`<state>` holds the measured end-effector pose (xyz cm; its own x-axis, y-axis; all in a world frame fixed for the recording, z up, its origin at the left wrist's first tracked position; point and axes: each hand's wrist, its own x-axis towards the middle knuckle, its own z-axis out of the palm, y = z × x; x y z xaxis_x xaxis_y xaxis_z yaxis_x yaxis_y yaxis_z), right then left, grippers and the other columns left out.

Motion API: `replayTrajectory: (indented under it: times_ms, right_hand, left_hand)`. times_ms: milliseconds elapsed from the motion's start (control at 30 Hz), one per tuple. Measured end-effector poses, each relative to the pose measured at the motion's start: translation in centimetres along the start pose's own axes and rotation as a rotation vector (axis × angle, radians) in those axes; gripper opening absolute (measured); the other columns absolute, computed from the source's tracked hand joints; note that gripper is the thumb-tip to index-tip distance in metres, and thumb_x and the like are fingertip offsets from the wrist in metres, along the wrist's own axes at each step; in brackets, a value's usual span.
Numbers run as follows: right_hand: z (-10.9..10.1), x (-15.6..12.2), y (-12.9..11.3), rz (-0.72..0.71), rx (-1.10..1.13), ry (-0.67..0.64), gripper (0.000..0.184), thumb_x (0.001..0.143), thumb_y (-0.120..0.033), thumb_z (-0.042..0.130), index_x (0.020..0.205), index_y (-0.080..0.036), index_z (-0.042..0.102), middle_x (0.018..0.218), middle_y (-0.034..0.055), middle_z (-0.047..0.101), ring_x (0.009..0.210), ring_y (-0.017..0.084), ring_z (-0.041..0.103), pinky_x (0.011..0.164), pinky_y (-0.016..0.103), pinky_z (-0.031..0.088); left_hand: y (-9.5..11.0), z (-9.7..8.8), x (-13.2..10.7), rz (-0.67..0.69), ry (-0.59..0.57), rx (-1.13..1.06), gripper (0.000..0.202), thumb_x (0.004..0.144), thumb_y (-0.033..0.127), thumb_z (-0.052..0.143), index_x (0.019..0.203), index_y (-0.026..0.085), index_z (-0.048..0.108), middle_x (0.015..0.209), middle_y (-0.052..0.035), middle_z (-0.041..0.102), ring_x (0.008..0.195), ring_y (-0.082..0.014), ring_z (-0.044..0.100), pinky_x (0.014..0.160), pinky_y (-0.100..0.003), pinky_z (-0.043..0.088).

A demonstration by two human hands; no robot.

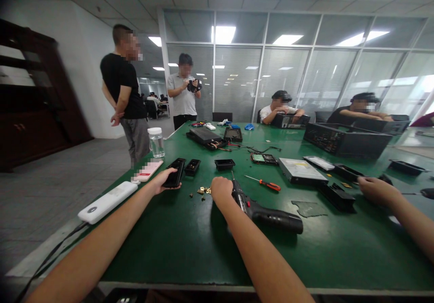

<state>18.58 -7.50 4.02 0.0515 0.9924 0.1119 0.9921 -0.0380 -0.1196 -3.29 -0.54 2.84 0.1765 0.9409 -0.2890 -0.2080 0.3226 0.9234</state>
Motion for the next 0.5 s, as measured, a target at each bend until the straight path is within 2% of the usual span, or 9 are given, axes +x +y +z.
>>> replayTrajectory:
  times_ms: [100, 200, 233, 300, 367, 400, 500]
  right_hand:
    - [-0.3, -0.2, -0.3, 0.006, -0.001, 0.079, 0.023, 0.076, -0.026, 0.041, 0.085, -0.008, 0.053, 0.086, 0.0177, 0.053, 0.084, 0.025, 0.051, 0.069, 0.038, 0.038]
    - [-0.2, -0.7, -1.1, -0.066, 0.141, 0.079, 0.036, 0.074, -0.043, 0.040, 0.080, -0.011, 0.053, 0.081, 0.0146, 0.055, 0.077, 0.022, 0.054, 0.066, 0.033, 0.040]
    - [0.0, -0.9, -1.5, -0.099, 0.264, 0.025, 0.040, 0.074, -0.047, 0.036, 0.076, -0.010, 0.054, 0.077, 0.0137, 0.056, 0.071, 0.020, 0.055, 0.062, 0.030, 0.042]
    - [0.5, -1.3, -2.2, -0.156, 0.566, -0.220, 0.046, 0.076, -0.050, 0.030, 0.073, -0.010, 0.053, 0.064, 0.0103, 0.057, 0.051, 0.014, 0.055, 0.051, 0.023, 0.043]
    - [1.1, -1.4, -2.9, -0.103, 0.860, -0.403, 0.042, 0.075, -0.047, 0.034, 0.072, -0.009, 0.051, 0.055, 0.0071, 0.056, 0.039, 0.011, 0.050, 0.041, 0.020, 0.041]
    - [1.3, -1.3, -3.1, -0.064, 0.996, -0.461, 0.037, 0.075, -0.042, 0.036, 0.069, -0.008, 0.050, 0.052, 0.0065, 0.055, 0.036, 0.011, 0.049, 0.038, 0.020, 0.040]
    - [1.6, -0.7, -3.3, -0.008, 1.151, -0.511, 0.029, 0.074, -0.031, 0.037, 0.064, -0.006, 0.049, 0.047, 0.0064, 0.053, 0.034, 0.012, 0.049, 0.034, 0.021, 0.040]
  left_hand:
    - [0.2, -0.5, -0.2, -0.084, 0.011, 0.217, 0.022, 0.065, 0.029, 0.050, 0.078, 0.012, 0.054, 0.056, -0.0109, 0.059, 0.042, -0.0207, 0.055, 0.032, -0.029, 0.040]
    - [0.2, 0.3, -1.0, -0.111, -0.028, 0.325, 0.021, 0.064, 0.031, 0.050, 0.074, 0.013, 0.055, 0.051, -0.0105, 0.058, 0.036, -0.0211, 0.052, 0.028, -0.029, 0.037]
    - [0.1, 0.9, -1.3, -0.108, -0.071, 0.349, 0.021, 0.064, 0.031, 0.050, 0.073, 0.013, 0.056, 0.050, -0.0106, 0.058, 0.035, -0.0211, 0.052, 0.028, -0.029, 0.037]
    - [-0.2, 2.2, -2.0, -0.097, -0.168, 0.350, 0.022, 0.065, 0.032, 0.049, 0.071, 0.012, 0.057, 0.048, -0.0104, 0.057, 0.035, -0.0212, 0.051, 0.030, -0.030, 0.037]
    - [-0.6, 3.4, -2.6, -0.025, -0.237, 0.342, 0.023, 0.065, 0.032, 0.050, 0.067, 0.011, 0.058, 0.047, -0.0089, 0.057, 0.037, -0.0198, 0.052, 0.033, -0.027, 0.038]
    - [-0.7, 3.9, -2.8, 0.024, -0.250, 0.369, 0.024, 0.064, 0.034, 0.051, 0.063, 0.010, 0.057, 0.047, -0.0084, 0.056, 0.038, -0.0188, 0.052, 0.033, -0.026, 0.038]
    - [-1.0, 4.8, -2.9, 0.109, -0.326, 0.475, 0.037, 0.063, 0.044, 0.048, 0.062, 0.008, 0.058, 0.053, -0.0092, 0.058, 0.045, -0.0183, 0.053, 0.039, -0.026, 0.039]
